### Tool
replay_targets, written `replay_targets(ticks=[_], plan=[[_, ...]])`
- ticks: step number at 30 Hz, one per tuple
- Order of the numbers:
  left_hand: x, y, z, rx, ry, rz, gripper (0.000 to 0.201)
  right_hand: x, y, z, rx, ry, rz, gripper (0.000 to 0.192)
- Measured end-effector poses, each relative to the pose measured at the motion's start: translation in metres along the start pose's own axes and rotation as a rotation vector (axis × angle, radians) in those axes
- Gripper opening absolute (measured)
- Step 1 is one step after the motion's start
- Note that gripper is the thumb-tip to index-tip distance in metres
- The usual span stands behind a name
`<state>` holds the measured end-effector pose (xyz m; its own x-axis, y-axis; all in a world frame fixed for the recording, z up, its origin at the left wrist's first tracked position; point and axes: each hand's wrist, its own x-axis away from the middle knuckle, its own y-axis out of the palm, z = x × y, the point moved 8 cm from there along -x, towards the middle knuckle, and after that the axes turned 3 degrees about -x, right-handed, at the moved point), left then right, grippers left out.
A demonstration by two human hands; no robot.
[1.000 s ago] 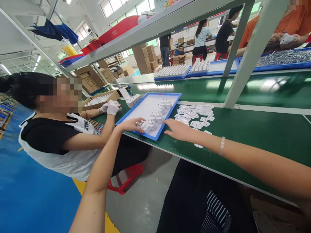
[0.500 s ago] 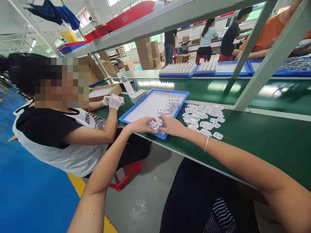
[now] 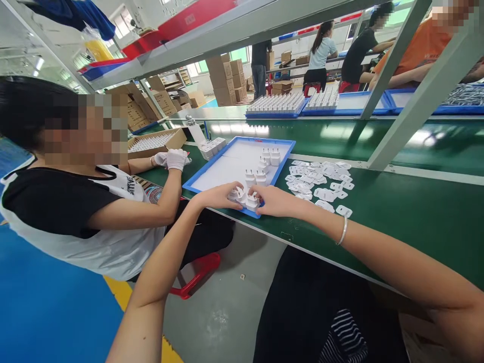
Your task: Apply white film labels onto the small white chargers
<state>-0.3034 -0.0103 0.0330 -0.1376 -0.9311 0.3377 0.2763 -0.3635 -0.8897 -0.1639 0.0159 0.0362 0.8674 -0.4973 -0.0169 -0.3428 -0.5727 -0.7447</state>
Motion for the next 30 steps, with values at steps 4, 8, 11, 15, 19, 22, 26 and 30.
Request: replay_targets(ticks=[4,8,11,15,19,22,26,30], plan=[[0.008,-0.008,-0.008,0.129,-0.025,-0.085,0.116,-0.002,-0.031,0.021,-0.088,0.050,0.076,0.039],[-0.002,-0.037,-0.023,0.385,-0.005,-0.028,0.119,-0.017,-0.052,0.055,-0.061,0.188,0.236,0.054],[-0.031,-0.044,-0.028,0.464,-0.041,0.069,0.092,-0.033,-0.043,0.068,-0.039,0.228,0.230,0.065],[-0.068,-0.023,-0.016,0.457,-0.026,-0.044,0.067,-0.038,-0.030,0.067,-0.026,0.232,0.199,0.043],[-0.071,-0.016,-0.011,0.441,-0.010,-0.137,0.048,-0.020,-0.022,0.055,-0.049,0.199,0.132,0.036],[-0.066,-0.018,-0.016,0.407,-0.030,-0.185,0.040,-0.014,-0.023,0.050,-0.065,0.177,0.092,0.029],[-0.069,-0.018,-0.019,0.339,-0.043,-0.207,0.049,-0.035,-0.050,0.065,-0.018,0.218,0.226,0.032],[-0.075,-0.013,-0.006,0.275,0.015,-0.258,0.066,-0.069,-0.068,0.080,0.057,0.239,0.372,0.044]])
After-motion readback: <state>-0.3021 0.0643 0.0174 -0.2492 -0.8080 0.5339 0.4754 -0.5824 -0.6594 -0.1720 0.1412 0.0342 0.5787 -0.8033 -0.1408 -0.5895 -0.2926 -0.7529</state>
